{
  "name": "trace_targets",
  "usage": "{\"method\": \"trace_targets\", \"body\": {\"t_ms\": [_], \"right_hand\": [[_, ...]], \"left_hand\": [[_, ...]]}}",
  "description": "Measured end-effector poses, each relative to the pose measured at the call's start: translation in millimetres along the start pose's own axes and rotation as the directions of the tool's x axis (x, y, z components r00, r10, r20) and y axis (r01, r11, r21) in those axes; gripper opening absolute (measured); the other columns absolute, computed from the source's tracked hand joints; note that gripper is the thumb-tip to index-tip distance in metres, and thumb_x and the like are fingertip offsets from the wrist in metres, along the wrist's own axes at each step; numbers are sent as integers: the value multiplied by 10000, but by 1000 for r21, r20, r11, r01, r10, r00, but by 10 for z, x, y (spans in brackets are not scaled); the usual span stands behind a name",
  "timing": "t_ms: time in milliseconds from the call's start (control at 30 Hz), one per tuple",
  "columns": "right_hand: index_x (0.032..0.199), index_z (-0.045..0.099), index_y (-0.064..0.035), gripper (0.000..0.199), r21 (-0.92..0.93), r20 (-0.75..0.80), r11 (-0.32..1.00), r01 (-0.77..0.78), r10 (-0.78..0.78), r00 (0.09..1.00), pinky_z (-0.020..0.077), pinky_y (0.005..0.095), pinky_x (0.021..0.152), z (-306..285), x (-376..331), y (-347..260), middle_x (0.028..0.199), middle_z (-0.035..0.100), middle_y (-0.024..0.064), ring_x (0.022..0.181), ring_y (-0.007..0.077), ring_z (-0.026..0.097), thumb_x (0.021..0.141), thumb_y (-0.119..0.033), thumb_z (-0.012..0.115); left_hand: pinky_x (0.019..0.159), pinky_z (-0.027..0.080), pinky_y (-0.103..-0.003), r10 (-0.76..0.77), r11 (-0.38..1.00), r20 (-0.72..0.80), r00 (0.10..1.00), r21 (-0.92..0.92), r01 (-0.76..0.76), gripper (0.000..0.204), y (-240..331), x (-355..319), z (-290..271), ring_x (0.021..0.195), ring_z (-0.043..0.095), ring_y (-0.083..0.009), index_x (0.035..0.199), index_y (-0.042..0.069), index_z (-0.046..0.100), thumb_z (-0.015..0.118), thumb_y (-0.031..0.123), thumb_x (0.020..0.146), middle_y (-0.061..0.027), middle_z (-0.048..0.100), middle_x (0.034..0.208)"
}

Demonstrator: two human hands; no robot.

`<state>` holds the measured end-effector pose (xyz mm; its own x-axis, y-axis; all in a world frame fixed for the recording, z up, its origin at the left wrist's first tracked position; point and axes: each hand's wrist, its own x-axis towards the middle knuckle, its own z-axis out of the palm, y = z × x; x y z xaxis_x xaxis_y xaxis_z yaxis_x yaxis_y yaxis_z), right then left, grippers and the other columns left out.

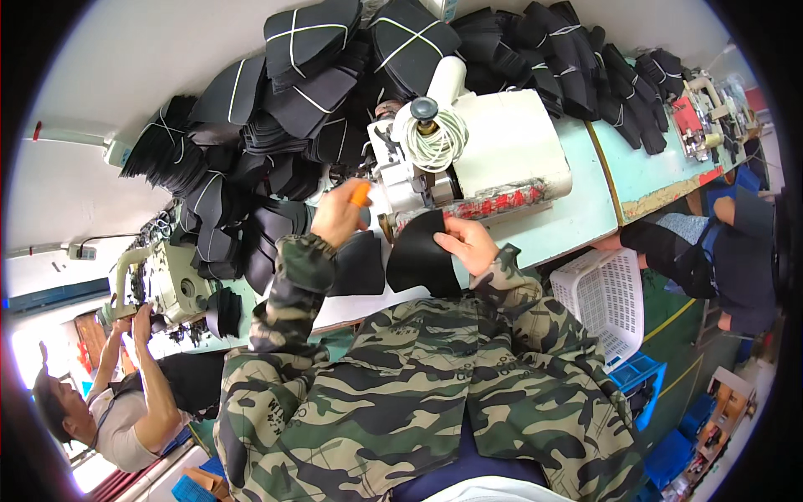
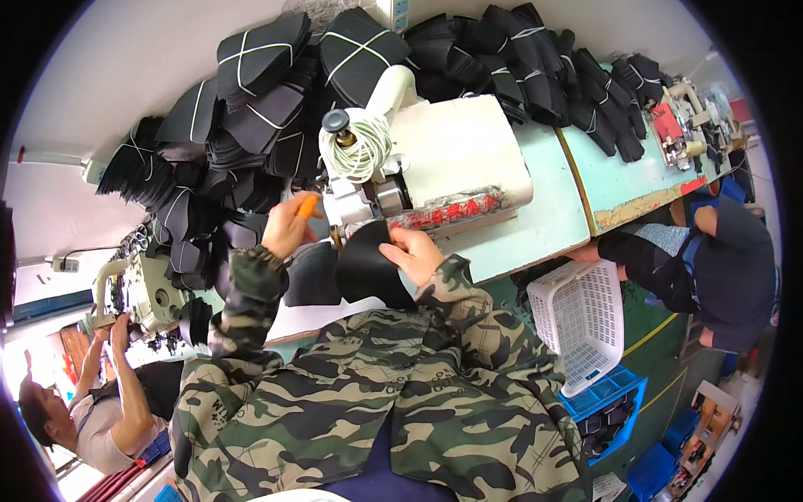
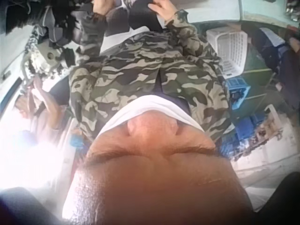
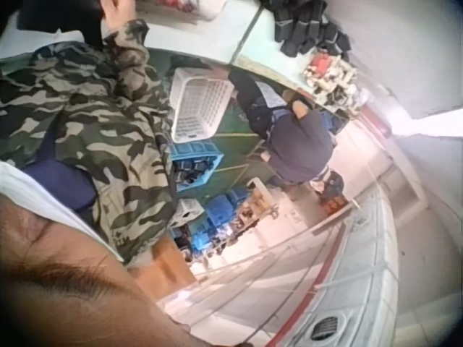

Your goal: The person feeds curved black material pieces one by one through a machine to process their edges and stacks the finished pieces on the workbench.

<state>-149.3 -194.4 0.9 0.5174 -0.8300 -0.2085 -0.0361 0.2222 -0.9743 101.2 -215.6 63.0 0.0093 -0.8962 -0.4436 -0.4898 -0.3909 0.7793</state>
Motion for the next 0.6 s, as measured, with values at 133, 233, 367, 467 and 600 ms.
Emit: {"method": "trace_targets", "body": {"t_ms": [133,233,367,467,600], "right_hand": [[877,572,29,152,329,-76,943,-56,85,993,408,219,545,290,56,-158,671,570,19,613,60,496,863,-123,584],[938,618,13,173,194,-115,940,-282,307,945,448,217,532,235,-56,-61,727,610,27,594,81,546,865,-142,590],[920,629,11,155,314,-165,902,-298,360,918,451,228,502,216,26,-58,707,604,40,554,96,555,846,-122,602],[898,629,8,152,423,-157,865,-269,362,919,454,230,504,160,15,-43,707,598,32,556,93,554,844,-132,607],[948,614,5,181,460,-183,853,-247,363,914,467,231,534,98,-143,-86,742,600,31,613,104,575,852,-148,608]], "left_hand": [[614,465,-342,211,947,296,932,173,-270,226,-15,-91,361,728,644,-252,1015,3,589,479,133,866,-179,627,773],[673,446,-392,117,949,26,993,290,-120,220,115,-76,428,769,609,-372,937,-12,606,507,163,847,-237,603,778],[707,452,-404,107,936,2,994,337,-101,244,78,-9,381,800,594,-398,936,-5,626,520,197,849,-253,606,814],[713,456,-394,93,949,59,994,298,-106,265,192,61,367,802,606,-380,945,-11,629,521,215,857,-241,620,828],[717,462,-387,119,946,188,975,278,-169,278,258,315,478,800,613,-359,954,-7,634,522,232,865,-220,630,832]]}}
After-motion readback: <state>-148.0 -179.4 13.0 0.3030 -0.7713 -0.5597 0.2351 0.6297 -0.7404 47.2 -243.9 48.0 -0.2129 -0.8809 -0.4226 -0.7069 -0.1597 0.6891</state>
